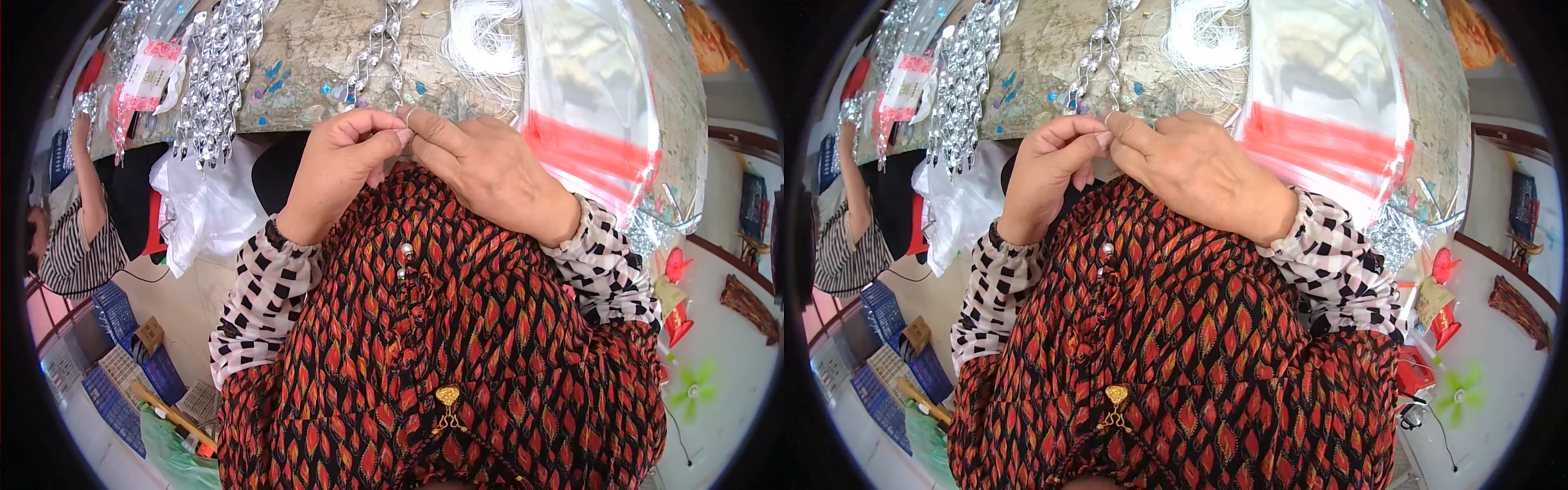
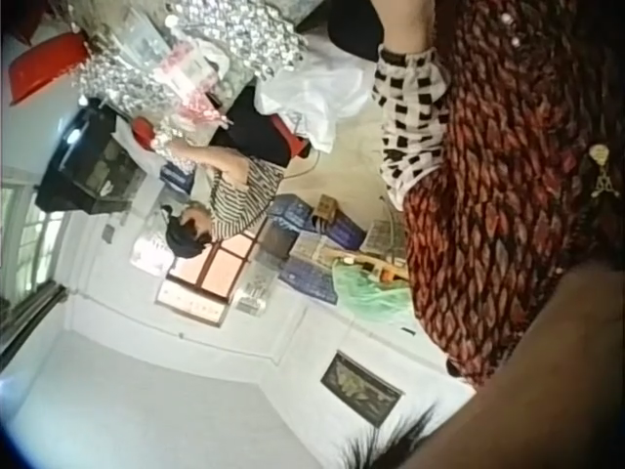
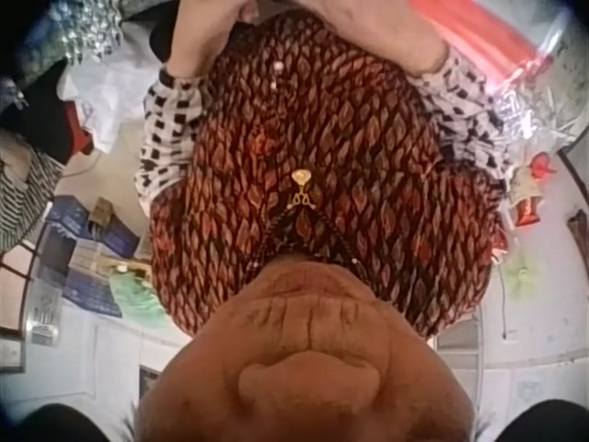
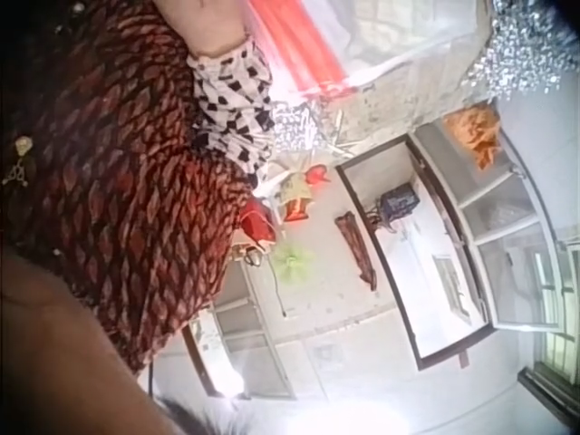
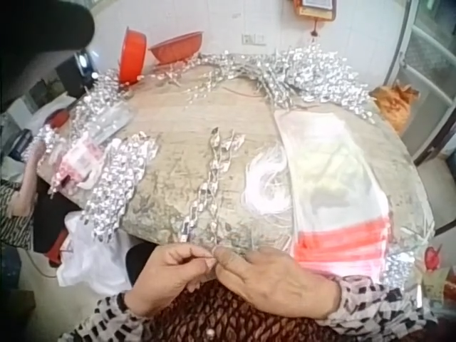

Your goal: Packaging silver shiny chain decorations into clear plastic bags.

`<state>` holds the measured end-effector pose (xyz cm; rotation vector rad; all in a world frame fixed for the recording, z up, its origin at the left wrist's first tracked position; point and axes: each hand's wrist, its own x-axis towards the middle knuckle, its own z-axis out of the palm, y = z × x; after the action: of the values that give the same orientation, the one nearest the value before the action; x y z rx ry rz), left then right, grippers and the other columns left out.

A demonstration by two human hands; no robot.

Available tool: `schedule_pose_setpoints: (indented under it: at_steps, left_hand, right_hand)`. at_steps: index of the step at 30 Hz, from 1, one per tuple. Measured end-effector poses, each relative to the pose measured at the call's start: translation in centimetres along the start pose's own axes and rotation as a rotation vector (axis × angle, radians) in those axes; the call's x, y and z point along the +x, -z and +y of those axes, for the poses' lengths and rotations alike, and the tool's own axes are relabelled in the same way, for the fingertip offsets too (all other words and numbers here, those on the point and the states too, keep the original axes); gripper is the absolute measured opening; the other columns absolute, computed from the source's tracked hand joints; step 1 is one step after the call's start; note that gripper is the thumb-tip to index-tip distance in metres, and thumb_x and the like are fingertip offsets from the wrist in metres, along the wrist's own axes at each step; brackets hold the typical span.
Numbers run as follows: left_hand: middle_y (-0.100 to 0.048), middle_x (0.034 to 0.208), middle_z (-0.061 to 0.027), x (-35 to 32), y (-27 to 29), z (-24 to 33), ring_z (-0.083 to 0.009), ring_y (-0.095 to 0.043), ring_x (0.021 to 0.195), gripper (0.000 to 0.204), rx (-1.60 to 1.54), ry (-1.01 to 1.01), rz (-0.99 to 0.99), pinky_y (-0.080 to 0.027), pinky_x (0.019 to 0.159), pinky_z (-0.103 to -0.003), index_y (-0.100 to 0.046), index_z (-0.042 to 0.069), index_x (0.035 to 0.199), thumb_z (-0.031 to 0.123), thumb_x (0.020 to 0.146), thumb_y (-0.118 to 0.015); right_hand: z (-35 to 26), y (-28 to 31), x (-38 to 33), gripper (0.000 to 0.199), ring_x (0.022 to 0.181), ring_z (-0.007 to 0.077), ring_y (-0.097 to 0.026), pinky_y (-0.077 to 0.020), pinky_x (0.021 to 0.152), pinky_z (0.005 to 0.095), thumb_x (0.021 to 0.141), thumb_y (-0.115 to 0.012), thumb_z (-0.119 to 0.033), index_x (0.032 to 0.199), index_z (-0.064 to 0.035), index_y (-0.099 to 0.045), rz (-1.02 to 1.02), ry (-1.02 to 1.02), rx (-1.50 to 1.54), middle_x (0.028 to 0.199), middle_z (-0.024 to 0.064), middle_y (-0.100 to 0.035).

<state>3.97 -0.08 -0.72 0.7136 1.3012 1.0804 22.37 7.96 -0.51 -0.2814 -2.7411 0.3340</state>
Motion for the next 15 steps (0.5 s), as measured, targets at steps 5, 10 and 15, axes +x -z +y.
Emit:
schedule_pose_setpoints:
  at_steps: [5,10,15]
  left_hand:
    - [-0.058,0.073,0.0013,0.1,0.3,0.4,-0.0041,-0.047,0.055,0.009,-0.03,0.045,-0.051,-0.037,0.051,-0.017,-0.063,0.002,0.09,0.01,0.086,-0.06]
    - [-0.056,0.073,0.0021,0.6,0.6,0.2,-0.0051,-0.047,0.057,0.009,-0.044,0.152,-0.171,-0.038,0.055,-0.019,-0.062,0.002,0.087,0.009,0.085,-0.058]
    - [-0.055,0.07,0.0014,0.9,0.2,-0.3,-0.0066,-0.046,0.055,0.011,-0.116,0.185,-0.27,-0.036,0.053,-0.019,-0.06,0.002,0.087,0.013,0.085,-0.063]
  right_hand:
    - [-0.1,0.6,0.0,0.02,0.066,0.0317,-0.06,-0.047,0.057,0.0408,0.082,-0.058,-0.011,0.102,-0.0061,-0.054,-0.032,-0.163,0.284,0.1,0.0155,-0.06]
    - [0.7,1.4,0.6,0.018,0.064,0.0376,-0.059,-0.0454,0.057,0.0462,0.087,-0.057,-0.016,0.103,-0.0093,-0.051,-0.082,-0.449,0.301,0.07,0.0163,-0.06]
    - [1.5,1.7,2.6,0.022,0.065,0.0372,-0.06,-0.0461,0.058,0.0432,0.083,-0.063,-0.016,0.1,-0.0064,-0.052,-0.313,-0.226,0.169,0.069,0.0173,-0.061]
